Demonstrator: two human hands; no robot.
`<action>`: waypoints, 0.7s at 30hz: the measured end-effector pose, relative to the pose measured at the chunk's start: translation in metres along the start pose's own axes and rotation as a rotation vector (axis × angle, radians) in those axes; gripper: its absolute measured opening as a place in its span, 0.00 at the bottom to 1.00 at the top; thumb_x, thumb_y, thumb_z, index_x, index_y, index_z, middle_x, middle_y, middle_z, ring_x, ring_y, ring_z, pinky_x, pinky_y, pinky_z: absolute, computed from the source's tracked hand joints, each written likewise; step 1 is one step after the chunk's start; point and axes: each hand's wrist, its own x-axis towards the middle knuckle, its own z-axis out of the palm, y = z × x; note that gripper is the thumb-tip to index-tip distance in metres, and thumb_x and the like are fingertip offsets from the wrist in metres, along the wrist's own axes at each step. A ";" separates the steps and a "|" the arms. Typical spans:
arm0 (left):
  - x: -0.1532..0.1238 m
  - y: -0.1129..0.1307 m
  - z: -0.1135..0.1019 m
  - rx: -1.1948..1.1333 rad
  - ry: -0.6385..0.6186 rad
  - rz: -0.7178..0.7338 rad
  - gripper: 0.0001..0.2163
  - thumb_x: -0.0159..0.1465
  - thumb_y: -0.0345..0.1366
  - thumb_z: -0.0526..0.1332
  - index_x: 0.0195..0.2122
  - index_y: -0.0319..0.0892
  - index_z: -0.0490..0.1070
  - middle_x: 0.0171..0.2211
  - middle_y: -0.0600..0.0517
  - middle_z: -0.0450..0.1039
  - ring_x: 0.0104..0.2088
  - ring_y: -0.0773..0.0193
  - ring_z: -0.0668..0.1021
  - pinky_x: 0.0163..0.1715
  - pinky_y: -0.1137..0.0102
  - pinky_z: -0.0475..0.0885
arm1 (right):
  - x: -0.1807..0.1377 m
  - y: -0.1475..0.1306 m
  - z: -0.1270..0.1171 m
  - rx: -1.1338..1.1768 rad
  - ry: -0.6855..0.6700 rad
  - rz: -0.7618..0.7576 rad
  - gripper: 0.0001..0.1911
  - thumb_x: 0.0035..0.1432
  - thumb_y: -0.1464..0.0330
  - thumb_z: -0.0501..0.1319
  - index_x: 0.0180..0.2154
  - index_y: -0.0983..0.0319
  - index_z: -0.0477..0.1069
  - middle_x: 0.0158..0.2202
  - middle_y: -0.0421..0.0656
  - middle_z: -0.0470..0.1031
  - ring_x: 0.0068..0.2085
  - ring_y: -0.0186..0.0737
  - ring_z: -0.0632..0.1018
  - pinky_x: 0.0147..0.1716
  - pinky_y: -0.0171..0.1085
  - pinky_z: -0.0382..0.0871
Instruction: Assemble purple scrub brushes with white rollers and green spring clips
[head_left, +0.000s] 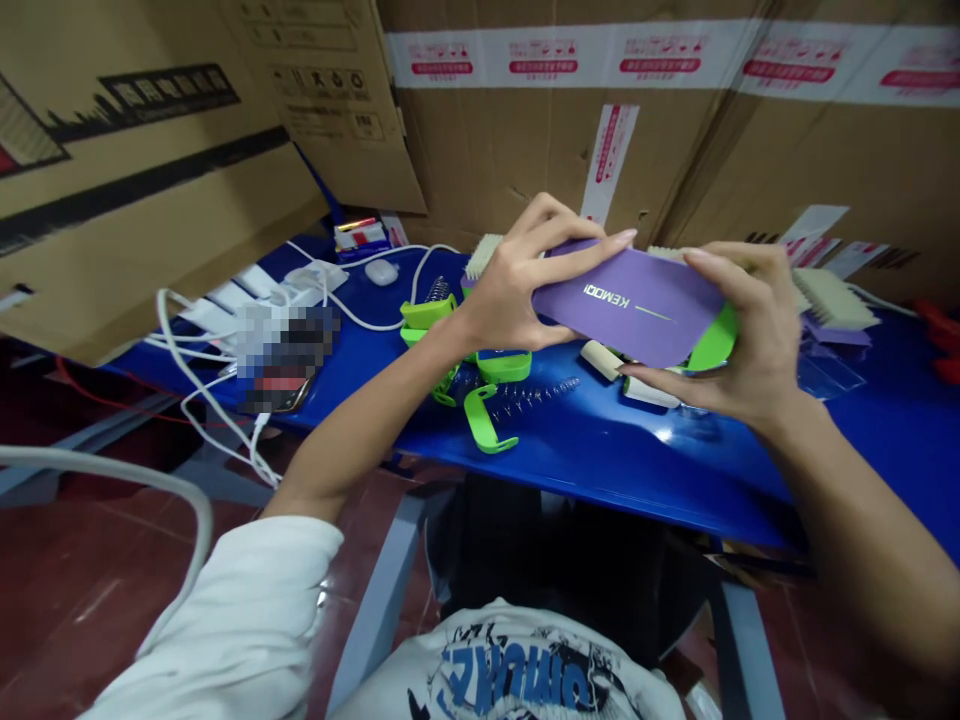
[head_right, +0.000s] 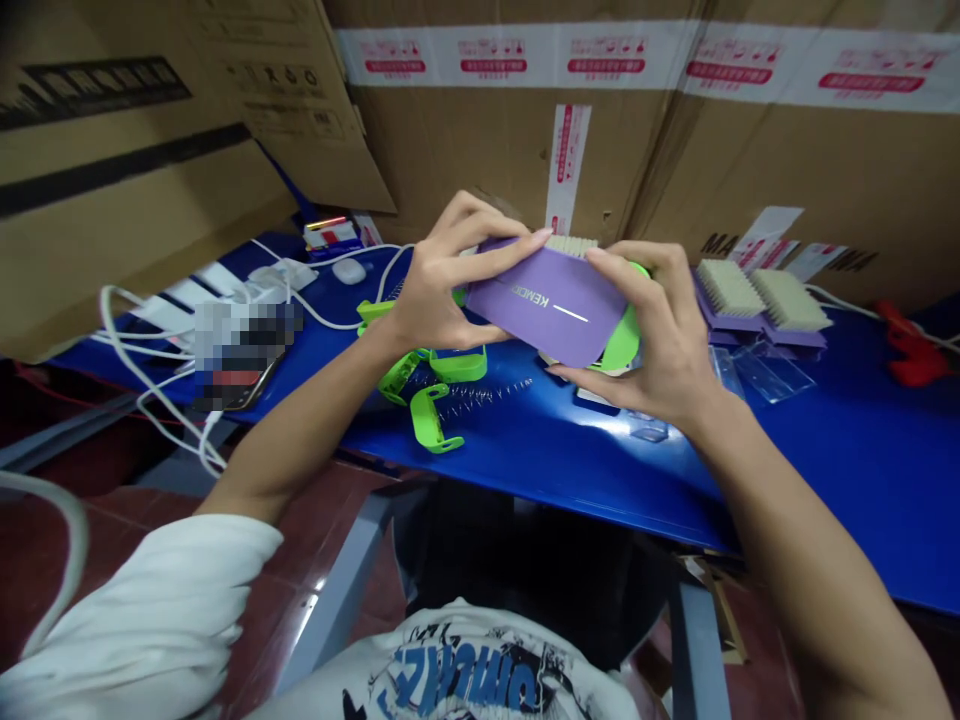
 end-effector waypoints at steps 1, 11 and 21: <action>0.000 0.004 0.001 -0.014 0.004 -0.041 0.33 0.61 0.64 0.80 0.65 0.60 0.86 0.56 0.48 0.86 0.59 0.38 0.83 0.66 0.35 0.77 | -0.001 -0.001 0.003 -0.004 -0.003 0.016 0.55 0.69 0.40 0.74 0.83 0.57 0.58 0.66 0.60 0.79 0.63 0.63 0.82 0.60 0.65 0.83; -0.004 0.023 0.021 -0.076 0.044 -0.191 0.35 0.56 0.59 0.84 0.63 0.57 0.86 0.54 0.46 0.85 0.59 0.36 0.81 0.71 0.33 0.73 | 0.006 -0.027 0.011 0.036 -0.133 0.275 0.66 0.71 0.41 0.69 0.86 0.50 0.26 0.84 0.61 0.56 0.84 0.69 0.62 0.77 0.71 0.67; -0.011 0.024 0.027 0.000 0.011 -0.135 0.32 0.57 0.56 0.80 0.61 0.51 0.83 0.58 0.43 0.84 0.61 0.32 0.81 0.71 0.32 0.69 | 0.006 -0.026 0.015 0.045 -0.116 0.208 0.53 0.77 0.46 0.66 0.87 0.46 0.37 0.76 0.55 0.70 0.72 0.66 0.76 0.71 0.71 0.73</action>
